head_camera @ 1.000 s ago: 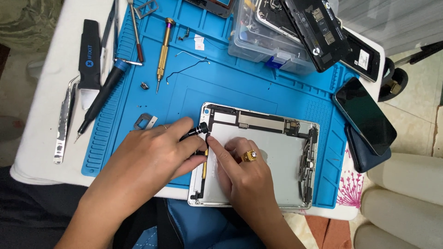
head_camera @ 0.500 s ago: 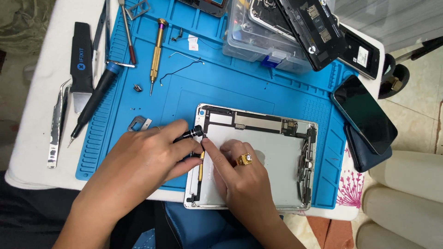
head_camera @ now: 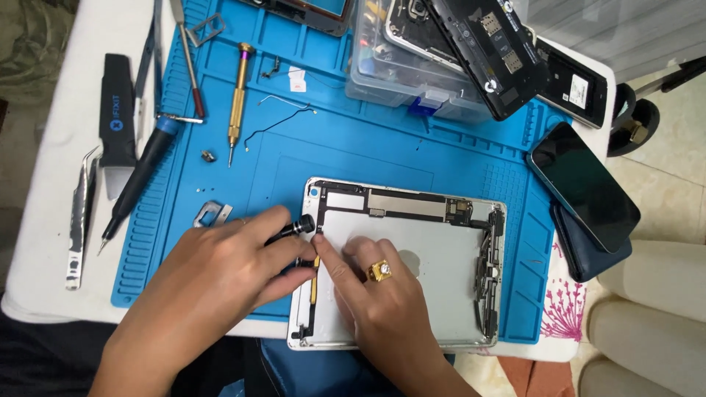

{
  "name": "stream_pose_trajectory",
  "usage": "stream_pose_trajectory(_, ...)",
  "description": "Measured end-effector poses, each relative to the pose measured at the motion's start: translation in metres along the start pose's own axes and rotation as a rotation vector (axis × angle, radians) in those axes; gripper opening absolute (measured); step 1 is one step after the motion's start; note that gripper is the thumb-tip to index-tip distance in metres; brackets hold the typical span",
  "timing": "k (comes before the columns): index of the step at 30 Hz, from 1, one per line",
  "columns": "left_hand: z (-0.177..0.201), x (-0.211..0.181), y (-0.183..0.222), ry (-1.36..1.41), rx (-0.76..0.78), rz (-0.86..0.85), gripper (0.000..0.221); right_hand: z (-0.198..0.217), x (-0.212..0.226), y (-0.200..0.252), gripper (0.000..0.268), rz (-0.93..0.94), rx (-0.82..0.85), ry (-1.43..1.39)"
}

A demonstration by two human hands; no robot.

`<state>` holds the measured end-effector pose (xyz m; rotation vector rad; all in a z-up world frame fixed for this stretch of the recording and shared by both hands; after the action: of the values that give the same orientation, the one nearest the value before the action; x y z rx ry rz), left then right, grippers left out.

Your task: Finalizing the assembly of a tablet device by connecting internal ribbon cables and securing them with screws.

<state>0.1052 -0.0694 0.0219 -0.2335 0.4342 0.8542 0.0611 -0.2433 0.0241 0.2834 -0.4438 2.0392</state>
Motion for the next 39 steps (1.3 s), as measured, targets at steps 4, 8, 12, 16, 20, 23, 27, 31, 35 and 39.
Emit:
stream_pose_trajectory(4,-0.001,0.000,0.000,-0.036,0.005,-0.003,0.021,-0.001,-0.001,0.001,0.037,0.019,-0.009,-0.001)
stream_pose_trajectory(8,-0.004,0.003,-0.001,-0.033,0.042,0.008,0.026,-0.002,-0.001,-0.001,0.035,0.042,-0.013,0.039)
stream_pose_trajectory(12,-0.004,0.003,-0.001,-0.038,0.053,0.004,0.023,-0.003,-0.001,-0.002,0.033,0.034,-0.035,0.033)
stream_pose_trajectory(16,-0.004,0.005,0.000,-0.009,0.055,0.027,0.026,-0.003,0.000,-0.007,0.026,0.053,-0.071,0.113)
stream_pose_trajectory(20,-0.004,0.007,0.001,-0.036,0.029,0.048,0.027,-0.002,0.000,-0.009,0.022,0.057,-0.112,0.108)
stream_pose_trajectory(23,-0.003,0.006,0.000,-0.033,0.037,0.056,0.027,-0.001,0.000,-0.011,0.023,0.028,-0.099,0.101)
stream_pose_trajectory(27,-0.005,0.007,0.002,0.016,0.033,0.070,0.030,-0.001,0.000,-0.012,0.020,0.022,-0.120,0.114)
stream_pose_trajectory(31,-0.009,0.010,0.005,0.038,0.067,0.102,0.032,0.000,-0.002,-0.012,0.022,0.010,-0.115,0.083)
stream_pose_trajectory(35,-0.012,0.011,0.008,0.031,0.088,0.139,0.030,-0.007,-0.004,-0.006,0.023,0.003,-0.094,0.087)
stream_pose_trajectory(39,-0.012,0.011,0.007,0.014,0.088,0.117,0.030,-0.007,-0.004,-0.005,0.021,0.029,-0.124,0.122)
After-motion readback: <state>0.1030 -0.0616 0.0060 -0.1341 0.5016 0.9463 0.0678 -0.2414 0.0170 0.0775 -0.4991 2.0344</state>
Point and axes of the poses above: each hand's wrist, its own y-axis away from the middle knuckle, its own z-axis out of the back of the hand, x = y × z, the point moved 4 cm from there along -y, towards the middle knuckle, and after that the axes turned 1 degree about -z, right-handed, at the moved point
